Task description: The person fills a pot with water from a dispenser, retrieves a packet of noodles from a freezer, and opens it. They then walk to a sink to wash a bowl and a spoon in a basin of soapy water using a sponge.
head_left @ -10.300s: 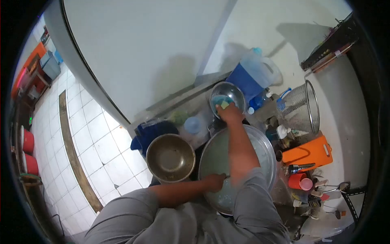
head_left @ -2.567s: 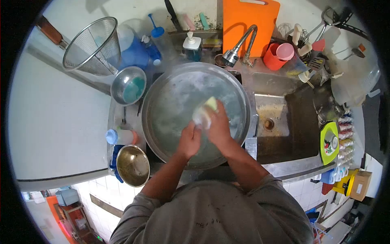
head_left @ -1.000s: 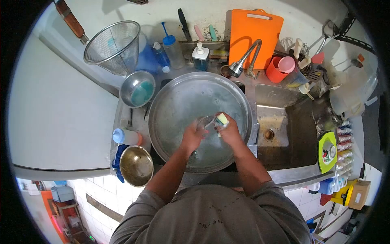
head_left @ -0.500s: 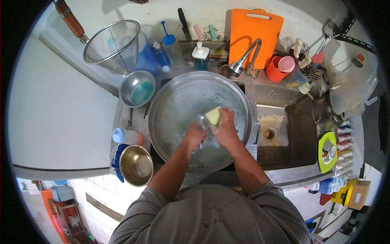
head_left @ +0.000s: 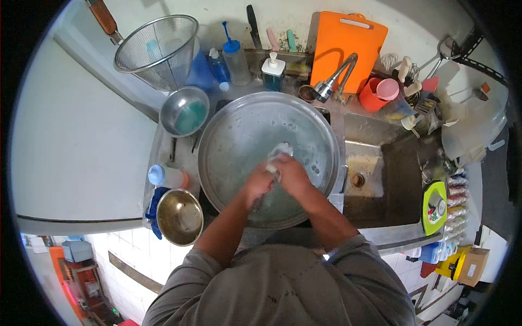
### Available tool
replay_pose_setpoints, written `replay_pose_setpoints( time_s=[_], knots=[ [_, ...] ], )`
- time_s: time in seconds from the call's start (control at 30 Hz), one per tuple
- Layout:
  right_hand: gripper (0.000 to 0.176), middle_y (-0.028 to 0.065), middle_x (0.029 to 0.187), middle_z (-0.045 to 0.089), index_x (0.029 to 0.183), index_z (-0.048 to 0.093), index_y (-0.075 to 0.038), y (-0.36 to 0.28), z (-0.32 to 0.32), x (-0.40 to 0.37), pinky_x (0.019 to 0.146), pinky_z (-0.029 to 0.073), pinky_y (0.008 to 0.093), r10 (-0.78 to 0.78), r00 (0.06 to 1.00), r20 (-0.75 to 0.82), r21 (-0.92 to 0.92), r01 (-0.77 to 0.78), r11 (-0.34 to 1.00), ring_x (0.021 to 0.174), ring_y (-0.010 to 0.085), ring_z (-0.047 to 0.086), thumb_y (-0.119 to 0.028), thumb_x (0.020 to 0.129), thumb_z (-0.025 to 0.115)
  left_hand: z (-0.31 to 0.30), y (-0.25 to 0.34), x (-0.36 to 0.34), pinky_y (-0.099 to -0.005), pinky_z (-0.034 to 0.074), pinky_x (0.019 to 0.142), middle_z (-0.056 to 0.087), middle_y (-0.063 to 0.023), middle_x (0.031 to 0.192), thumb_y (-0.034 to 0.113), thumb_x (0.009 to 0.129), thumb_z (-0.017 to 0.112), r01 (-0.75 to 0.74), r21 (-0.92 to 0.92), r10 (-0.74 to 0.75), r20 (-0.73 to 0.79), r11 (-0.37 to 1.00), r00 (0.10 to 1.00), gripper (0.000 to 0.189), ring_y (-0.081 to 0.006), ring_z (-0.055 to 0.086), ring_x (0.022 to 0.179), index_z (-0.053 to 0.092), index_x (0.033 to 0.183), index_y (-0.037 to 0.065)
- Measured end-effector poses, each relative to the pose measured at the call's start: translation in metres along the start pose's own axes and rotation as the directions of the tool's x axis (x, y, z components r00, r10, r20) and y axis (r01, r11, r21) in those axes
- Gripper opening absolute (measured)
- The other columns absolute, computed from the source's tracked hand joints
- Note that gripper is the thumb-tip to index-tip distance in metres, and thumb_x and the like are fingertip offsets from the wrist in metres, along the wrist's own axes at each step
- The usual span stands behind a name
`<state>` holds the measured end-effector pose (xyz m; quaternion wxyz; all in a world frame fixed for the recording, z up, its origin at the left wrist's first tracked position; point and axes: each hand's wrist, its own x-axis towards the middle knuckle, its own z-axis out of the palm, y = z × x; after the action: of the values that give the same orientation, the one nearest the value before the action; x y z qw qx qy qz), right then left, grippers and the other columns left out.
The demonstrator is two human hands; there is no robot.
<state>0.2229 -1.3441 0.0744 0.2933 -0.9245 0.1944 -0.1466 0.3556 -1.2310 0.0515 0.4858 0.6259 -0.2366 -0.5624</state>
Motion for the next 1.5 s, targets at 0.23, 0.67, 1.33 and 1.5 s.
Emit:
replay_pose_setpoints(
  time_s=[0.23, 0.67, 1.33, 1.5],
  knots=[
    [0.024, 0.0172, 0.121, 0.068, 0.108, 0.075, -0.009, 0.007, 0.005, 0.0, 0.094, 0.056, 0.0453, 0.112, 0.986, -0.124, -0.119, -0.127, 0.985, 0.113, 0.0376, 0.067, -0.01, 0.088, 0.061, 0.004, 0.002, 0.001, -0.0287, 0.042, 0.051, 0.057, 0.0002, 0.077, 0.013, 0.096, 0.053, -0.012, -0.005, 0.013, 0.063, 1.0, 0.998, 0.033, -0.0099, 0.052, 0.06, 0.061, 0.127, 0.007],
    [0.024, 0.0215, 0.111, 0.064, 0.111, 0.071, -0.006, 0.003, -0.026, 0.004, 0.087, 0.055, 0.0507, 0.367, 0.924, -0.112, -0.188, -0.382, 0.905, 0.101, 0.0412, 0.067, -0.016, 0.094, 0.057, 0.007, -0.008, -0.019, -0.031, 0.044, 0.053, 0.056, -0.0037, 0.076, 0.01, 0.099, 0.041, 0.03, 0.08, -0.038, 0.095, 0.996, 0.995, 0.034, -0.0126, 0.051, 0.061, 0.061, 0.126, 0.006],
    [0.061, 0.0201, 0.117, 0.058, 0.13, 0.062, -0.008, 0.0, -0.016, -0.04, 0.096, 0.051, 0.0458, 0.37, 0.837, -0.402, 0.239, -0.294, 0.925, 0.109, 0.0416, 0.061, 0.0, 0.072, 0.078, 0.007, -0.009, -0.021, -0.0477, 0.052, 0.084, 0.07, -0.0192, 0.101, 0.021, 0.104, 0.055, -0.191, 0.625, 0.308, -0.083, 0.757, 0.948, 0.033, -0.0358, 0.069, 0.091, 0.057, 0.131, 0.003],
    [0.056, 0.0197, 0.12, 0.061, 0.128, 0.064, -0.009, -0.006, -0.038, -0.042, 0.095, 0.053, 0.0448, 0.236, 0.839, -0.49, 0.209, -0.15, 0.966, 0.109, 0.041, 0.063, 0.0, 0.074, 0.078, 0.006, -0.006, -0.028, -0.0342, 0.05, 0.065, 0.065, -0.0068, 0.089, 0.029, 0.108, 0.052, -0.083, 0.275, 0.131, -0.158, 0.958, 0.979, 0.03, -0.0167, 0.059, 0.072, 0.058, 0.125, 0.005]
  ],
)
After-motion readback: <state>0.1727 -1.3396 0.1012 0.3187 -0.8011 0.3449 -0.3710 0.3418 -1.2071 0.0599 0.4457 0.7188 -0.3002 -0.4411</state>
